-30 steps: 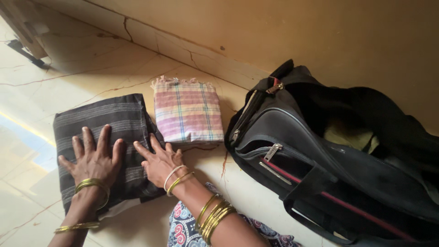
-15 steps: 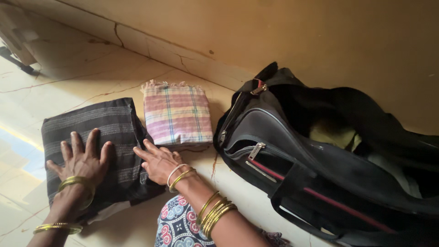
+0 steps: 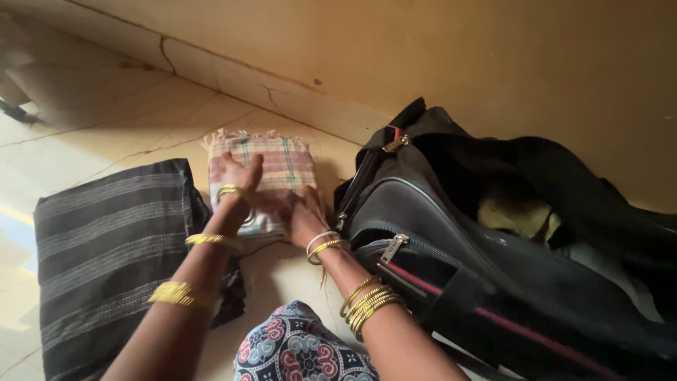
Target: The person takes various clothes out of a black bag, folds them, and stacks them on the floor.
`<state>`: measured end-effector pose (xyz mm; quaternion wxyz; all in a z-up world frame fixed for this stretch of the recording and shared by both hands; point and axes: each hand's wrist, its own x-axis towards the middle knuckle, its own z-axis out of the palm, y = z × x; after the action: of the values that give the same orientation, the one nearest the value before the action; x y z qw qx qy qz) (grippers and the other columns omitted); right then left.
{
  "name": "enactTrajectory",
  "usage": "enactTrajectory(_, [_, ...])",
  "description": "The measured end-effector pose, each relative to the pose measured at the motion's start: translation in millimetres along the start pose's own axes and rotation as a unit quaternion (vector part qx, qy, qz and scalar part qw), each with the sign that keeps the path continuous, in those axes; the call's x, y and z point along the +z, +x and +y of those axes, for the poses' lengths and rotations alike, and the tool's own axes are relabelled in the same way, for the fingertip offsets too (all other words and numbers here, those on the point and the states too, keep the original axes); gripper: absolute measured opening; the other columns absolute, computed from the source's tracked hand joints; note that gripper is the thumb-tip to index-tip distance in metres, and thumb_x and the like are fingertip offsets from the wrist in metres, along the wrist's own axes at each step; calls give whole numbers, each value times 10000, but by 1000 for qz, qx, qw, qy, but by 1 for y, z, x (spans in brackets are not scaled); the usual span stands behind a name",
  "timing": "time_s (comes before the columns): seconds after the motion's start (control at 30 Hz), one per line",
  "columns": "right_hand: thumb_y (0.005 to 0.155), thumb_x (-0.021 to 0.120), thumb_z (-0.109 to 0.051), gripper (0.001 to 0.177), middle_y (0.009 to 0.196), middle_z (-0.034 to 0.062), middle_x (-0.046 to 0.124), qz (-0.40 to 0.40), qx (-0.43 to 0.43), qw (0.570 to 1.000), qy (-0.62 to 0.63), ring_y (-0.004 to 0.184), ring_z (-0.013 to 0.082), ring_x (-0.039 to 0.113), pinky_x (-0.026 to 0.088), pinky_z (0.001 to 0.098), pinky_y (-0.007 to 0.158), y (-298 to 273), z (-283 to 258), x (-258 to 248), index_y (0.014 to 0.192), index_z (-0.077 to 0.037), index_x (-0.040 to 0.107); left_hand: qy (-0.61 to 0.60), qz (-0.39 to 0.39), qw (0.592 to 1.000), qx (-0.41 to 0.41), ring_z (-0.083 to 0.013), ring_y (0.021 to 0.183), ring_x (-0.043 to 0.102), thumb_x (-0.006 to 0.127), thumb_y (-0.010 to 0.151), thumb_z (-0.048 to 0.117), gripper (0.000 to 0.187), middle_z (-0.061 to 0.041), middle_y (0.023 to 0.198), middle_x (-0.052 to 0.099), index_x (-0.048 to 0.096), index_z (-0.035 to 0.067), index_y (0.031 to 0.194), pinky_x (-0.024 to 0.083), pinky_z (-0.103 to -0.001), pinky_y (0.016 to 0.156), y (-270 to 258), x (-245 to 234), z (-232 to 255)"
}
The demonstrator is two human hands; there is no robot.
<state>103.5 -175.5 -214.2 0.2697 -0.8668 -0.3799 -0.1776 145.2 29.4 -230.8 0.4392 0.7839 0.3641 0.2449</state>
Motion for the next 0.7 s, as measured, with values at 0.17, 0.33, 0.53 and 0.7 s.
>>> enactTrajectory(0.17, [922,621,-340,385,1303,250,592,-140,52,987,63,1287,418,506,406,517,1109,5,25,41,1210,-86,649,69,17,996,-57,-457,1416,293,754,787,545,983,-322,1517,303,322,56,1522,279,-502,1121,9,13,-1])
enactTrajectory(0.33, [846,725,-539,771,1411,279,475,-82,337,924,160,1373,423,414,362,506,1143,17,47,60,1399,-84,438,-44,-101,988,-105,-395,1368,373,729,810,531,879,-253,1480,393,398,78,1486,336,-473,1097,20,-31,-18])
enactTrajectory(0.53, [749,681,-764,1326,1636,287,240,-197,490,818,227,1530,424,242,251,476,1239,17,42,40,1635,-63,-14,-186,-259,930,-184,-320,1310,469,698,837,513,762,-171,1436,501,488,104,1444,403,-439,1068,2,-63,-30])
enactTrajectory(0.7, [659,703,-829,1288,1596,284,390,-207,515,785,273,1491,388,391,351,440,1216,20,38,15,1548,35,355,-265,-316,888,-205,-258,1262,548,673,860,499,673,-103,1399,590,564,125,1409,460,-411,1044,-21,-89,-13])
